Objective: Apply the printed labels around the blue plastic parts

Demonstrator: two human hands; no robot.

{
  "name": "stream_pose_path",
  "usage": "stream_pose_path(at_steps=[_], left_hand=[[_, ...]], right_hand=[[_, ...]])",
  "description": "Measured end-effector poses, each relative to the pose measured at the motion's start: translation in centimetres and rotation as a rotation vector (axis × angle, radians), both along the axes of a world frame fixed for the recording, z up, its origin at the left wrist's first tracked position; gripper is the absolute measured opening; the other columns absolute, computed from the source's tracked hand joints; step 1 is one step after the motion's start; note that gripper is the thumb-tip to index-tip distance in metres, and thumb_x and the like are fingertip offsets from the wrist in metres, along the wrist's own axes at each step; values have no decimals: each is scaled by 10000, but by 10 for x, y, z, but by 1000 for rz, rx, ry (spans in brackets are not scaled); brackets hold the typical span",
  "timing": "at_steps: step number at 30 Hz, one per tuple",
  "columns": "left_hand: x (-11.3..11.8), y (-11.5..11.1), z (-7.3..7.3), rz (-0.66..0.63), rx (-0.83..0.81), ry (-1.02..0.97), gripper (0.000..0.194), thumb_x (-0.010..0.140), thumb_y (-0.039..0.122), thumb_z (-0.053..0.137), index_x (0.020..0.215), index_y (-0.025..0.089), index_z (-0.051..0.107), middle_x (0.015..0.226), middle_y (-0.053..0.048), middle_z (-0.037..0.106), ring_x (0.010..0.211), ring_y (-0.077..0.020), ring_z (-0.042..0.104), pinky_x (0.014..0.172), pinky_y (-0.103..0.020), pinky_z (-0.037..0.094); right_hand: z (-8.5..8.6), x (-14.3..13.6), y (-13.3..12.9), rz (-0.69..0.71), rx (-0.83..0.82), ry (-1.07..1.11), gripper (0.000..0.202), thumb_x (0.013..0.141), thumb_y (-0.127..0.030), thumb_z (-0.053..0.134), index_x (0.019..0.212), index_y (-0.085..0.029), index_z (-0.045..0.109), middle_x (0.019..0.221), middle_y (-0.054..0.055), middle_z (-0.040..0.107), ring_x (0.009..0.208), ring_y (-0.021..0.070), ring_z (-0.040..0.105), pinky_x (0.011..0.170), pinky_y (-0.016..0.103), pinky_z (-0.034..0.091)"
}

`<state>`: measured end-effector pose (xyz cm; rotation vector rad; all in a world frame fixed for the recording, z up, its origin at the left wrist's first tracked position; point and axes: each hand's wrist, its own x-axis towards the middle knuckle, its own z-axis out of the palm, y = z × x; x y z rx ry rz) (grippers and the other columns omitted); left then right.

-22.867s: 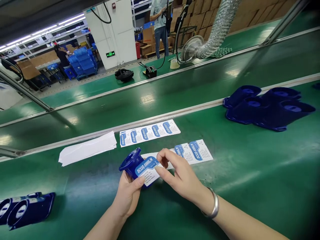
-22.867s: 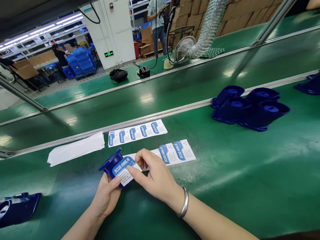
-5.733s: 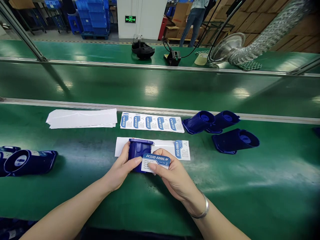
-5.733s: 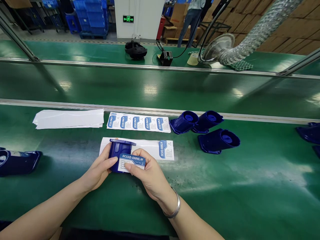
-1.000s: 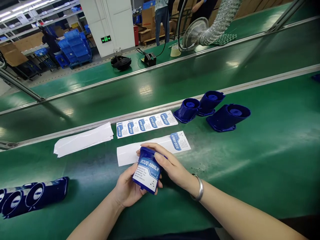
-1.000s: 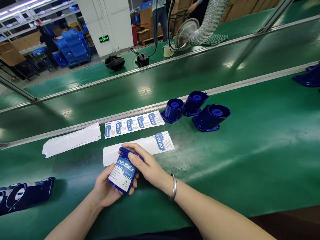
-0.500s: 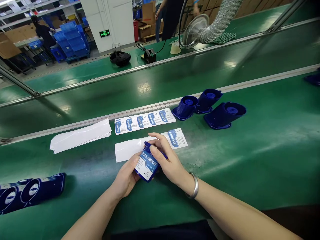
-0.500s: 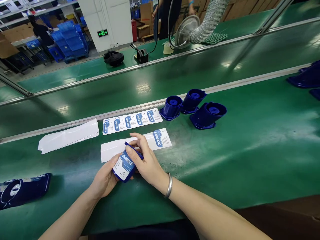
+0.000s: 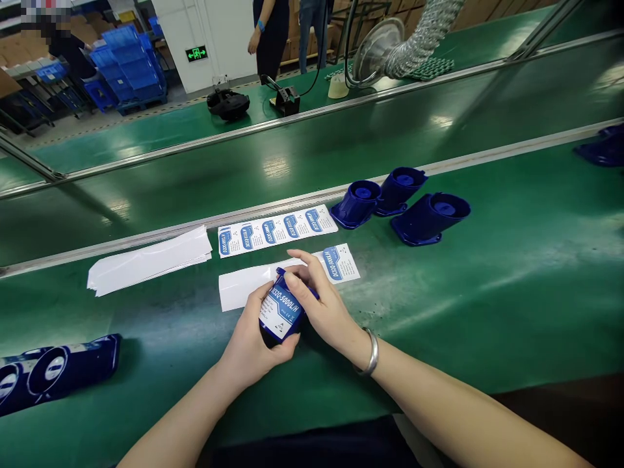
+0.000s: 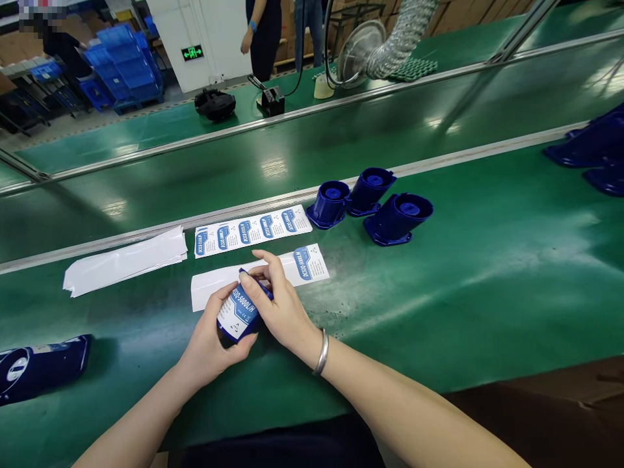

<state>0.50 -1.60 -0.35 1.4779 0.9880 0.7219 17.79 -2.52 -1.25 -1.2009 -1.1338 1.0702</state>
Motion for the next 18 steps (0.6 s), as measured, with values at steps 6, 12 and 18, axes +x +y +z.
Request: stream_pose_path(at_steps=[6, 12, 18], left_hand=[[1, 4, 7, -28, -277, -209, 811, 719, 290, 874, 1445, 295, 512, 1472, -115, 505, 1318, -374, 504, 1024, -465, 502], [1, 14, 7, 170, -727, -419, 393, 938, 457, 620, 1224, 197, 692, 1244, -145, 656, 1040, -316, 653, 747, -406, 598], [-1, 12, 2, 201, -694, -515, 323, 885, 362, 718, 1136, 163, 751, 1106, -123, 736, 1023, -258, 668, 888, -343, 520]], right_hand=[[-2, 6, 2, 58, -7, -26, 514, 1038, -558, 486, 1416, -218, 412, 1114, 72, 607, 1017, 235, 611, 908, 386, 512], [-4, 5, -6, 148, 248, -194, 577, 1048, -628, 410, 1474, -240, 379, 1351, 121, 496, 1238, 299, 502, 1085, 465, 402], [-7, 6, -9, 235, 312, -281, 465, 1082, -521, 377, 1484, -287, 356, 1437, 103, 439, 1287, 304, 469, 1124, 468, 378]])
